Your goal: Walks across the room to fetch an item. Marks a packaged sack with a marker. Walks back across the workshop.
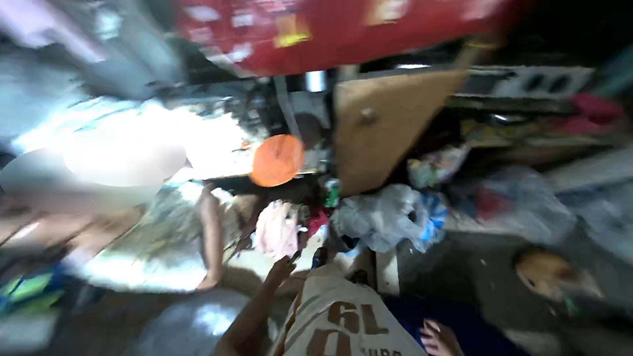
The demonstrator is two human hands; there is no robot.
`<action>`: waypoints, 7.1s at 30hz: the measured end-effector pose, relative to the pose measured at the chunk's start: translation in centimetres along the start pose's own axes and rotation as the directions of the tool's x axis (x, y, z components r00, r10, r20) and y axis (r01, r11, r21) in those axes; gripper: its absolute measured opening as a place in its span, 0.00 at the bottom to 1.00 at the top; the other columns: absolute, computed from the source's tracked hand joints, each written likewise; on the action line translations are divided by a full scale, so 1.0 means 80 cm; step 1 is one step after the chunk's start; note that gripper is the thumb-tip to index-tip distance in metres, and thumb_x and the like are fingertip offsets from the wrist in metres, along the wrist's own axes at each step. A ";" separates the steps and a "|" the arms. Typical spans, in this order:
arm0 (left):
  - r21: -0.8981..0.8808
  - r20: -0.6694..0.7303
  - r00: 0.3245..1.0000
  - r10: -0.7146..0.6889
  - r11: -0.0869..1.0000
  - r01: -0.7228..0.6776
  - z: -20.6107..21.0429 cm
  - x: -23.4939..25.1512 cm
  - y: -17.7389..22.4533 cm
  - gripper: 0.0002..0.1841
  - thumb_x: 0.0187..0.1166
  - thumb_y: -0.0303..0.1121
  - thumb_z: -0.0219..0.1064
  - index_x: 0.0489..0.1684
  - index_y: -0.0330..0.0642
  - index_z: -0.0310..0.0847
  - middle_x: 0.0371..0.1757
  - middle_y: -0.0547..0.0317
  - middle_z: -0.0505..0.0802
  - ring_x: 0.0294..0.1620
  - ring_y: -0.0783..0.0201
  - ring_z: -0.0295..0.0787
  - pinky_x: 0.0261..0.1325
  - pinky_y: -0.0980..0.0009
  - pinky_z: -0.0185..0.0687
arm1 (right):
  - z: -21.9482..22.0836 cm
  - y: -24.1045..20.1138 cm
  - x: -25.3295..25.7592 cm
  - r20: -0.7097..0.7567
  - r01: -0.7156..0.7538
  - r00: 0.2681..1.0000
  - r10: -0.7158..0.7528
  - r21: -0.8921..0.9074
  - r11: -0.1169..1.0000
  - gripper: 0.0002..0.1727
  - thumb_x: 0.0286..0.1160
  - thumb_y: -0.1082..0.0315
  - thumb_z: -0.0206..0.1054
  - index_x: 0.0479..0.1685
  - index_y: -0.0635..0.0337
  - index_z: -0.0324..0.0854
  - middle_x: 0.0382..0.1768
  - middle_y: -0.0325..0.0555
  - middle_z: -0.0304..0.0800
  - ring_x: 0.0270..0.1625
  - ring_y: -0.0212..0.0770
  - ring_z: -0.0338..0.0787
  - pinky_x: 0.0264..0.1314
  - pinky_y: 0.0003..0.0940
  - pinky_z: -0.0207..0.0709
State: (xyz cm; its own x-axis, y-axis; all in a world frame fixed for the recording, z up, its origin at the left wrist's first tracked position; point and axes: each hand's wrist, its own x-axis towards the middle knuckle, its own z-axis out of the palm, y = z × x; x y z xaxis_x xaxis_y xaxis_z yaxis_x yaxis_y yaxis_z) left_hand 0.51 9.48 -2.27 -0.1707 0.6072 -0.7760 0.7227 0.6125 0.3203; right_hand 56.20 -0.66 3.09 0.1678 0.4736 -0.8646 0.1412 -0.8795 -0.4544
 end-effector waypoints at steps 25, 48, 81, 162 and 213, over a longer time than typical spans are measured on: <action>0.565 0.402 0.895 0.194 0.717 -0.409 0.178 0.145 0.590 0.26 0.89 0.52 0.57 0.74 0.43 0.75 0.42 0.42 0.92 0.36 0.48 0.89 0.43 0.47 0.86 | -0.183 0.109 0.094 -0.036 -0.177 0.968 0.249 0.607 0.775 0.21 0.86 0.56 0.64 0.70 0.57 0.80 0.54 0.58 0.92 0.46 0.55 0.95 0.51 0.56 0.89; 0.321 0.844 0.339 0.416 0.115 -0.940 0.582 -0.077 1.367 0.24 0.87 0.57 0.57 0.63 0.50 0.87 0.49 0.53 0.94 0.51 0.56 0.92 0.60 0.46 0.86 | -0.620 0.134 0.081 -0.062 -0.331 0.864 0.500 0.678 0.657 0.23 0.81 0.52 0.67 0.65 0.58 0.85 0.50 0.59 0.94 0.44 0.59 0.95 0.49 0.63 0.89; -0.252 0.959 -0.267 -0.095 0.143 -0.957 1.220 -0.408 2.291 0.20 0.88 0.41 0.64 0.76 0.48 0.78 0.45 0.61 0.95 0.40 0.66 0.93 0.50 0.62 0.92 | -1.859 -0.229 0.197 -0.864 0.809 0.488 0.124 0.501 0.308 0.14 0.84 0.61 0.68 0.57 0.60 0.88 0.35 0.47 0.92 0.27 0.37 0.86 0.31 0.36 0.85; -0.715 0.190 0.071 -0.979 -0.188 -0.674 2.720 -1.357 2.305 0.24 0.88 0.52 0.60 0.67 0.42 0.82 0.53 0.47 0.93 0.50 0.54 0.94 0.57 0.48 0.90 | -2.570 0.557 -0.188 0.499 0.910 -0.390 0.774 0.335 0.243 0.08 0.79 0.60 0.71 0.44 0.55 0.88 0.28 0.39 0.89 0.17 0.28 0.78 0.16 0.23 0.74; 0.504 0.844 0.518 -0.141 -0.124 -0.855 2.594 -0.952 2.317 0.25 0.88 0.52 0.60 0.62 0.35 0.81 0.42 0.53 0.94 0.37 0.65 0.93 0.46 0.63 0.92 | -2.414 1.239 -0.184 0.231 -0.515 0.250 0.940 0.854 -0.073 0.24 0.71 0.47 0.72 0.35 0.65 0.86 0.38 0.64 0.90 0.47 0.65 0.91 0.47 0.71 0.80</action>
State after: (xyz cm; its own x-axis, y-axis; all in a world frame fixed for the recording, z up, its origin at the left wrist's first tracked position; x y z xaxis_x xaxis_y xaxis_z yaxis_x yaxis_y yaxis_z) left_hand 286.47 -28.29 3.42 0.3747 -0.1986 -0.9056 0.3944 -0.8498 0.3496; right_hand 256.17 -85.93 12.20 -0.0509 -0.7195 -0.6926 -0.9298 -0.2189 0.2958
